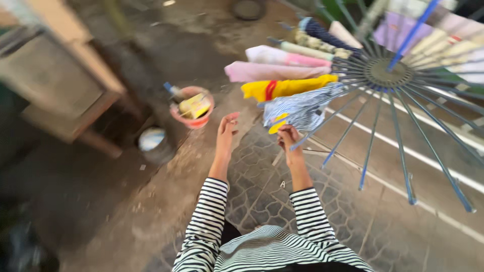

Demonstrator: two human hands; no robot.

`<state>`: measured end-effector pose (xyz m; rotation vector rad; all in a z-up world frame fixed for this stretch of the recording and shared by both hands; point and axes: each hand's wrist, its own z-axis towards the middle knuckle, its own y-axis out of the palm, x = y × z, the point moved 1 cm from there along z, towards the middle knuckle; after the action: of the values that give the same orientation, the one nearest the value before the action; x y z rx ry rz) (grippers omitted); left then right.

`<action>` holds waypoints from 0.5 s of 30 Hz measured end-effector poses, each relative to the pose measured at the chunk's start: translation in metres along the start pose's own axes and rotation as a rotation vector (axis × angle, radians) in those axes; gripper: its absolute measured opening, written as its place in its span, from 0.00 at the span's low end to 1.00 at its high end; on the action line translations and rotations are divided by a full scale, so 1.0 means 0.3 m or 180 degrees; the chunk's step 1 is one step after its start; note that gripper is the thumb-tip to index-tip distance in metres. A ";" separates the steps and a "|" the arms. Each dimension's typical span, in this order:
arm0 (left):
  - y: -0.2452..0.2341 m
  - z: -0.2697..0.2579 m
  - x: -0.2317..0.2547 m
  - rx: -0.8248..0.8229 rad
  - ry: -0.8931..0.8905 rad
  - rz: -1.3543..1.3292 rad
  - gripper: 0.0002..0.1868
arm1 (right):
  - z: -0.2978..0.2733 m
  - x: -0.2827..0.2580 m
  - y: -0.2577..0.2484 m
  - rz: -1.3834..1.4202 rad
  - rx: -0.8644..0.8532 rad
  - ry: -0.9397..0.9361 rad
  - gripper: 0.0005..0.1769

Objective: The person removes various pieces of laundry, including small pants, socks, and cloths, from a rotating drying rack by hand and puts them into a green plastic basket on the floor.

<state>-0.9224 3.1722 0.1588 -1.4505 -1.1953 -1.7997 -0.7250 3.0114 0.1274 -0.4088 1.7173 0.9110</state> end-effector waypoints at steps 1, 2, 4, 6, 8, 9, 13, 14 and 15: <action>0.016 0.067 -0.009 -0.0246 -0.0009 0.0004 0.16 | 0.022 -0.015 0.022 -0.0045 0.0170 -0.0095 0.06; 0.031 0.129 -0.018 -0.0491 -0.0018 0.0006 0.17 | 0.043 -0.029 0.044 -0.0092 0.0341 -0.0187 0.06; 0.062 0.238 -0.039 -0.0957 -0.0096 0.0082 0.18 | 0.083 -0.048 0.093 -0.0124 0.0672 -0.0437 0.08; 0.123 0.354 -0.037 -0.1422 -0.0174 0.0235 0.18 | 0.155 -0.069 0.152 -0.0096 0.0981 -0.0811 0.11; 0.149 0.413 0.003 -0.2094 0.0004 0.0160 0.21 | 0.195 -0.090 0.187 0.0083 0.1395 -0.0907 0.12; 0.156 0.428 0.025 -0.2406 0.0083 0.0106 0.23 | 0.204 -0.091 0.199 0.0163 0.1589 -0.0937 0.13; 0.203 0.491 0.091 -0.3481 -0.0391 0.0079 0.24 | 0.216 -0.100 0.218 0.0353 0.2127 -0.1321 0.17; 0.221 0.502 0.092 -0.3676 -0.0464 -0.0031 0.24 | 0.211 -0.108 0.211 0.0428 0.2151 -0.1439 0.19; 0.240 0.516 0.087 -0.3869 -0.0534 -0.0145 0.25 | 0.204 -0.116 0.210 0.0497 0.2170 -0.1565 0.21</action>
<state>-0.7955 3.2773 0.2103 -2.1881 -0.0489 -2.6252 -0.7148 3.0916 0.1761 0.3791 1.4916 0.4295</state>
